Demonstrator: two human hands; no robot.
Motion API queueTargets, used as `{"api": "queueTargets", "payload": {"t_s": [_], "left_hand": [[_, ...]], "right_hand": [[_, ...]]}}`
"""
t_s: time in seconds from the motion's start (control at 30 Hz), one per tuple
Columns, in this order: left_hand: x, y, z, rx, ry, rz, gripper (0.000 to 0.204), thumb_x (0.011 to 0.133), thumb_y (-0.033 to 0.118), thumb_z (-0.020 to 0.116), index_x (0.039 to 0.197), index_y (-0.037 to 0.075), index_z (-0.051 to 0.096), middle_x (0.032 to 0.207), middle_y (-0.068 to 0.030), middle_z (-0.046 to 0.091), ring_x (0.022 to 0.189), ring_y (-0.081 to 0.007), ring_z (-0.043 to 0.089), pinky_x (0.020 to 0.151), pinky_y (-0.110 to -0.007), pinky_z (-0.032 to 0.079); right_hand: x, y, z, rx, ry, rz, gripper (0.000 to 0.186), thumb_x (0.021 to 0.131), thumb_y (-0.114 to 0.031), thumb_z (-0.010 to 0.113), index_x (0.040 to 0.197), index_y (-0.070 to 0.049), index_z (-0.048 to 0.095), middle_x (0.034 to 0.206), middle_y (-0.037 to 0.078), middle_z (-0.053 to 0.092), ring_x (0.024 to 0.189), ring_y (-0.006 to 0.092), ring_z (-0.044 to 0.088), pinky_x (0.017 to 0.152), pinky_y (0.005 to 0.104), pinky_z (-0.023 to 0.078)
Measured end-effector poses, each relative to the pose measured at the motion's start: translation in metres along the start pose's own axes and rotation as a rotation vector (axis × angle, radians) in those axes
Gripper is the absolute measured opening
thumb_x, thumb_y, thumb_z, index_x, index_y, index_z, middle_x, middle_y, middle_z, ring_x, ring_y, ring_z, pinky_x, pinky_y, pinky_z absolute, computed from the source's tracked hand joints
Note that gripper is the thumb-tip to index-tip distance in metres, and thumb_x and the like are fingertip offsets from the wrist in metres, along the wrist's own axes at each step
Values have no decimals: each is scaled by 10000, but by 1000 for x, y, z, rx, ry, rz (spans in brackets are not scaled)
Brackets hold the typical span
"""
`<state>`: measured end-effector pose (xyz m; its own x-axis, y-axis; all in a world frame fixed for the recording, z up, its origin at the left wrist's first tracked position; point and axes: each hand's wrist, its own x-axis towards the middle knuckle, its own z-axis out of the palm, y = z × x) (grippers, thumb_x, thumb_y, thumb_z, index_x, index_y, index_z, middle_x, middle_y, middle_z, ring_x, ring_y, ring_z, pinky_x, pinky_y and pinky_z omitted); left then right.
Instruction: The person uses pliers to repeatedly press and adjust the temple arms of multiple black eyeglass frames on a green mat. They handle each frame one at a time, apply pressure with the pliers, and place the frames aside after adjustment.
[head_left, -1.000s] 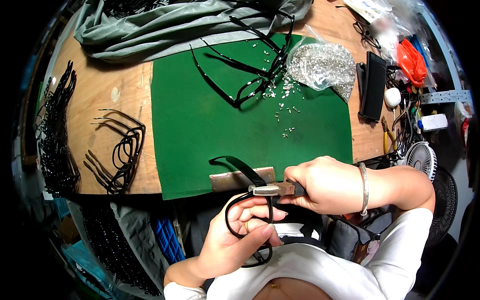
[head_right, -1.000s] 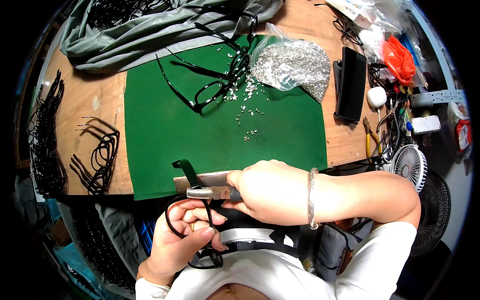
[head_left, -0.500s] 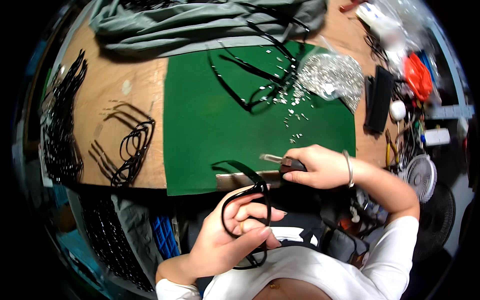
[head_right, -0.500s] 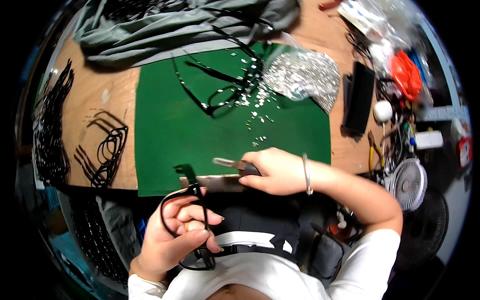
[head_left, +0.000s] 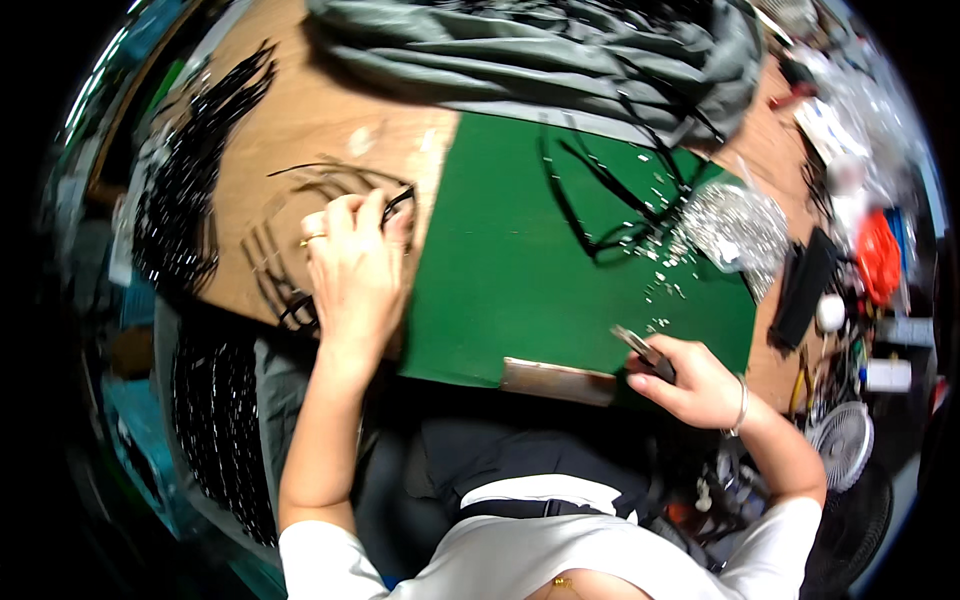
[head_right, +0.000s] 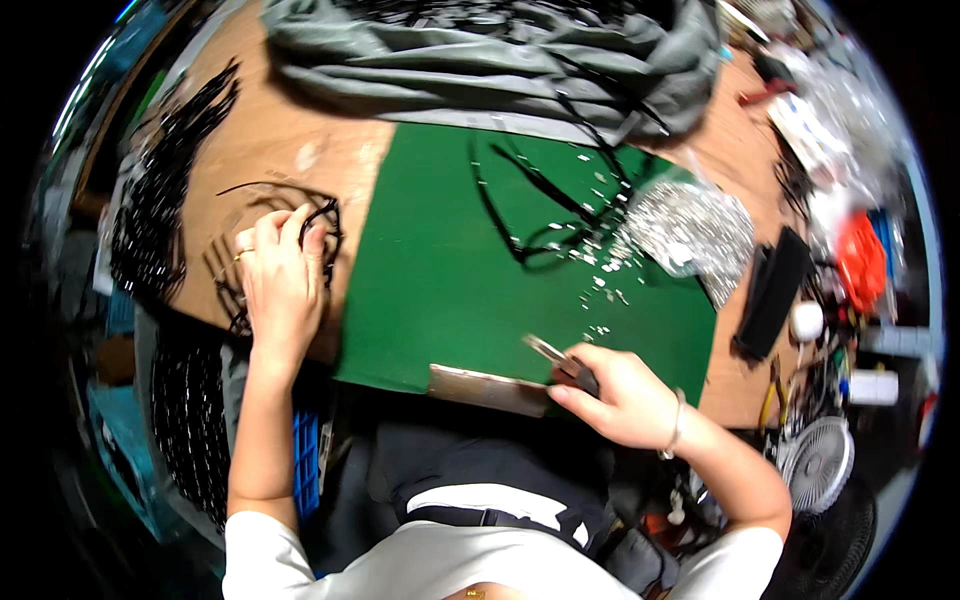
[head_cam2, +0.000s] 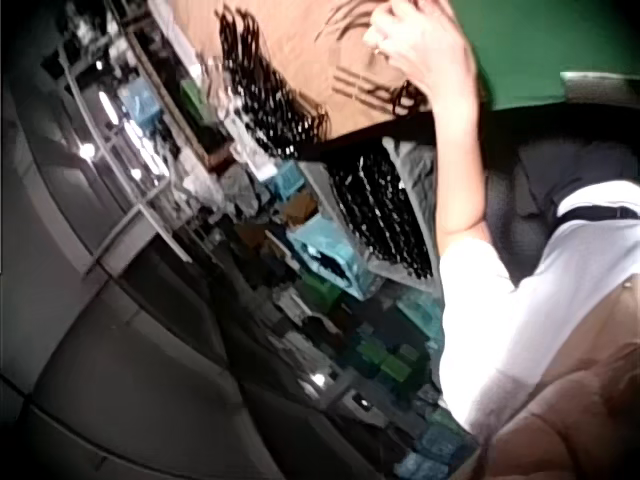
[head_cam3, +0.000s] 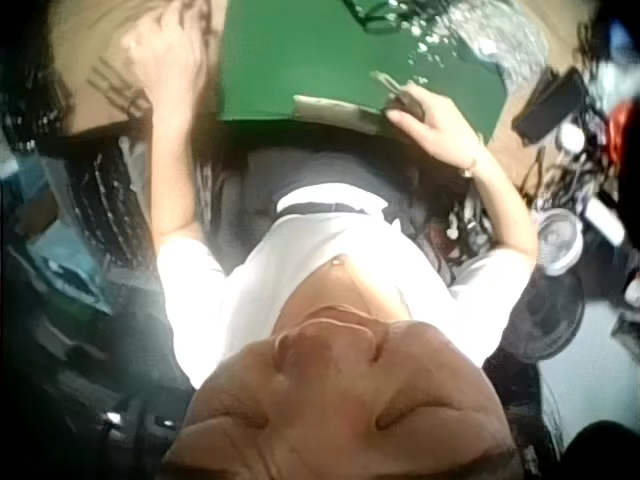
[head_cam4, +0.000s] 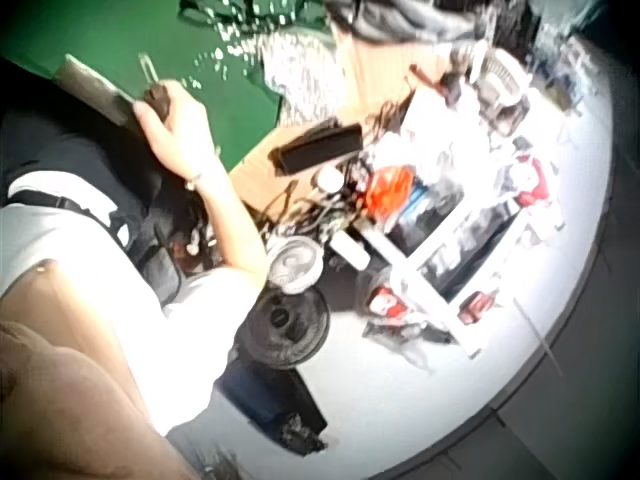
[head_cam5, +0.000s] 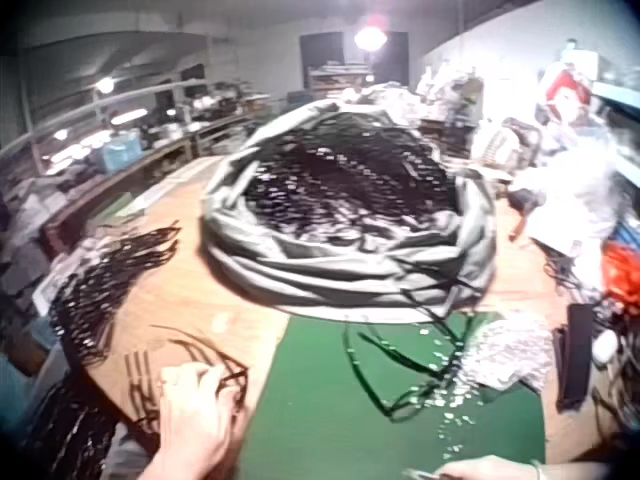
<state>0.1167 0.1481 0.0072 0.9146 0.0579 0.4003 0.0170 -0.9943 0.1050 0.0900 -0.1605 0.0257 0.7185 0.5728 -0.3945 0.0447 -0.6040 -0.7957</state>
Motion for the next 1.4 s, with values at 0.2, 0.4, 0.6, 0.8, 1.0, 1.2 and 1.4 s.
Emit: {"api": "queueTargets", "payload": {"t_s": [0.2,0.4,0.6,0.8,1.0,1.2,1.4], "left_hand": [[14,-5,27,159,-61,145,356,745,238,606,1043,56,541,1014,-94,507,966,-268,435,791,-375,392],[43,142,35,-630,-13,474,264,767,170,587,986,29,539,926,-131,549,882,-293,501,787,-376,396],[82,190,102,-929,-473,286,345,813,327,482,754,6,592,754,-200,590,710,-356,573,690,-409,458],[103,144,98,-1063,-135,-55,313,886,288,410,776,23,536,757,-137,614,636,-217,606,594,-346,466],[59,130,-32,-1712,-220,13,164,873,138,443,961,29,358,935,-227,581,575,-148,567,555,-232,449],[-46,102,-85,-1778,-124,-261,474,793,240,592,1076,35,272,882,-175,591,450,-127,531,521,-207,450],[-83,119,-38,-1541,-367,-390,831,704,-93,609,1284,85,41,1048,-228,527,683,-99,554,687,-204,451]], "right_hand": [[-4,4,-5,-53,27,-25,239,774,-206,572,883,6,548,767,181,574,717,315,573,643,364,450],[-7,12,0,-303,178,-24,257,757,-175,579,922,14,526,870,163,520,770,322,551,675,375,455],[-15,17,8,-381,299,-114,298,729,-143,594,965,16,504,932,160,488,758,316,551,676,368,466],[-19,24,-6,-400,281,-51,180,700,-99,592,840,-11,521,770,151,526,703,316,552,639,375,459],[16,58,-13,-290,477,18,113,703,-93,553,755,-9,498,716,171,527,689,338,541,626,402,441],[36,34,-1,-391,493,105,149,708,-115,565,769,-1,491,754,169,535,726,334,542,649,417,436],[31,44,4,-472,561,53,142,695,-61,574,781,14,490,752,170,510,722,341,516,648,402,416]]}}
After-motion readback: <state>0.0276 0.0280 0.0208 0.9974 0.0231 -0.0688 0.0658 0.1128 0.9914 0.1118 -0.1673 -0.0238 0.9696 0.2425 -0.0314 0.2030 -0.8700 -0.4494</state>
